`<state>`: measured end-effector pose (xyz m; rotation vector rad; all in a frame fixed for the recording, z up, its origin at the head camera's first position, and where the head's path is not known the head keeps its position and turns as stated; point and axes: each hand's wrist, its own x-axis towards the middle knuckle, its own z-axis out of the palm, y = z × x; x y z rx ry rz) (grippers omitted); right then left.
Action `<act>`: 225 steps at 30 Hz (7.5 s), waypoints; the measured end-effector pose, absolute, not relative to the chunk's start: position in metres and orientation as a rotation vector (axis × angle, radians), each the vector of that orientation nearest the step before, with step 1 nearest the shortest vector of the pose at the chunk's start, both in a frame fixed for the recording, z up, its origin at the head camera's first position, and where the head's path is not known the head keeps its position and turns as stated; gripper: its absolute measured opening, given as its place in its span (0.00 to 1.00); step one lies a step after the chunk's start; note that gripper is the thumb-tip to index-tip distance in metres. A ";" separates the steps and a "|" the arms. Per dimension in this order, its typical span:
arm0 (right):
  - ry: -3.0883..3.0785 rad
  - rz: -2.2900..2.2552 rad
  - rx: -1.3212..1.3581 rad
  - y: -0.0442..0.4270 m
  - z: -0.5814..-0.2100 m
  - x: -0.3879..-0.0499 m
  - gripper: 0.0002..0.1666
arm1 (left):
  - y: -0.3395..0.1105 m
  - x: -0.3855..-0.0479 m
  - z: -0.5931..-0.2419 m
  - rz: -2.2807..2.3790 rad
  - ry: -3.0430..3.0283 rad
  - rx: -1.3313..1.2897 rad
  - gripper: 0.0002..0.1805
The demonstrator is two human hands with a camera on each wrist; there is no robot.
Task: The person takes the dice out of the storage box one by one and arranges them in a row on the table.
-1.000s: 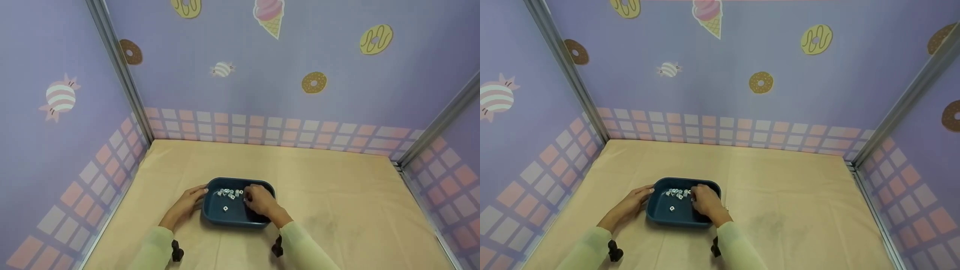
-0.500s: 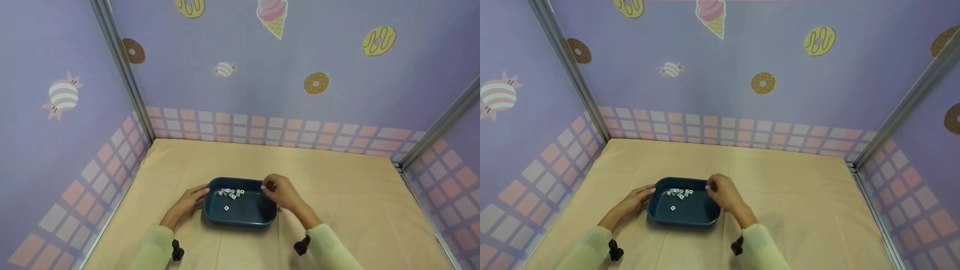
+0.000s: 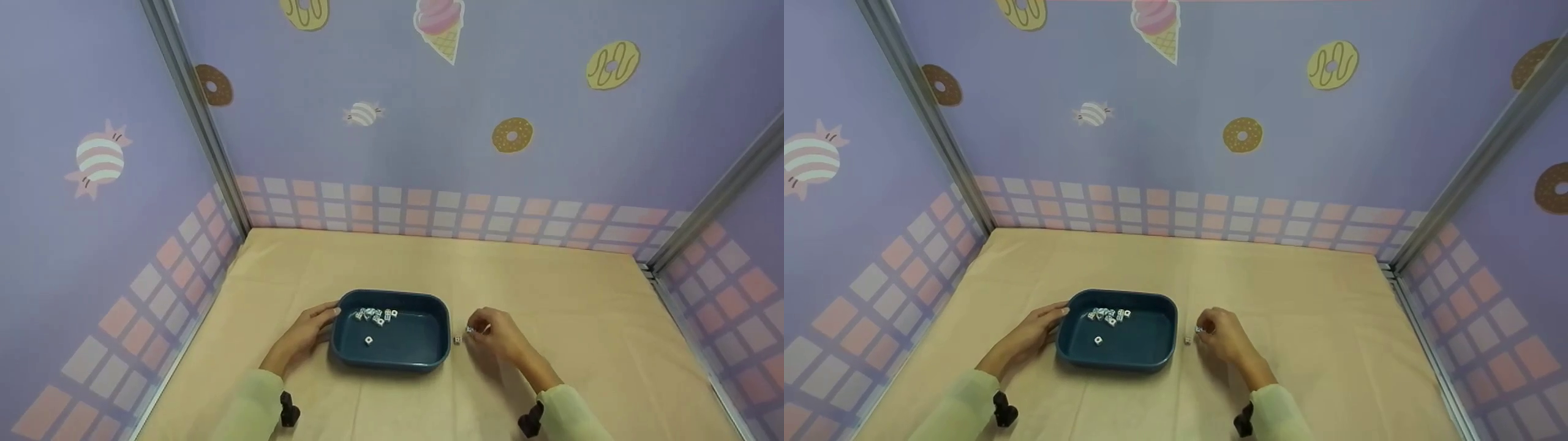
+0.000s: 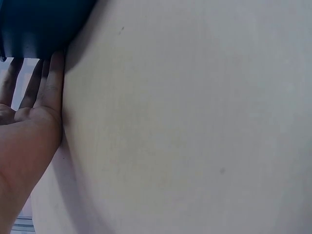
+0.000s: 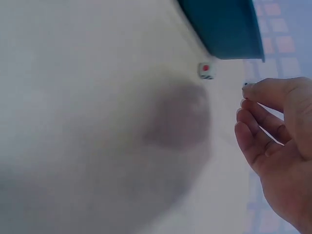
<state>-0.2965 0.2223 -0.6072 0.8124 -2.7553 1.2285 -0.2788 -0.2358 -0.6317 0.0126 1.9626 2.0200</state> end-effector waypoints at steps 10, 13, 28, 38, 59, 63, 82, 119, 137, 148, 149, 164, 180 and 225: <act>-2.833 1.192 0.797 0.218 -0.625 -0.293 0.09 | -0.235 -0.279 -0.631 2.018 1.968 -0.002 0.31; -2.843 1.173 0.796 0.216 -0.627 -0.293 0.10 | -0.235 -0.279 -0.631 2.011 1.983 -0.017 0.31; -2.792 1.107 0.862 0.216 -0.627 -0.292 0.10 | -0.236 -0.279 -0.630 2.029 1.938 0.039 0.33; -2.806 1.111 0.853 0.213 -0.631 -0.294 0.11 | -0.237 -0.279 -0.631 2.049 1.920 0.033 0.33; -2.791 1.195 0.791 0.209 -0.598 -0.302 0.08 | -0.238 -0.283 -0.631 2.014 1.965 0.055 0.33; -2.668 1.234 0.750 0.196 -0.581 -0.306 0.08 | -0.238 -0.282 -0.632 2.020 1.962 0.036 0.34; -2.562 1.336 0.885 0.052 -0.593 -0.290 0.12 | -0.236 -0.281 -0.630 2.059 1.896 0.045 0.33; -2.809 1.104 1.131 0.024 -0.623 -0.298 0.05 | -0.239 -0.280 -0.632 2.046 1.909 0.088 0.34; -2.734 1.192 1.105 0.034 -0.601 -0.290 0.04 | -0.237 -0.281 -0.632 2.042 1.945 0.049 0.34; -2.497 1.320 1.060 0.123 -0.565 -0.276 0.07 | -0.237 -0.278 -0.632 2.045 1.950 0.032 0.35; -2.490 1.332 1.042 0.133 -0.565 -0.277 0.06 | -0.237 -0.277 -0.632 2.049 1.945 0.017 0.35; -2.658 1.363 0.593 0.220 -0.612 -0.287 0.05 | -0.239 -0.282 -0.631 2.058 1.934 -0.008 0.33; -2.758 1.294 0.528 0.226 -0.642 -0.280 0.11 | -0.237 -0.283 -0.633 2.045 1.931 0.027 0.35; -2.737 1.449 0.406 0.222 -0.637 -0.275 0.12 | -0.238 -0.280 -0.634 2.055 1.922 0.039 0.34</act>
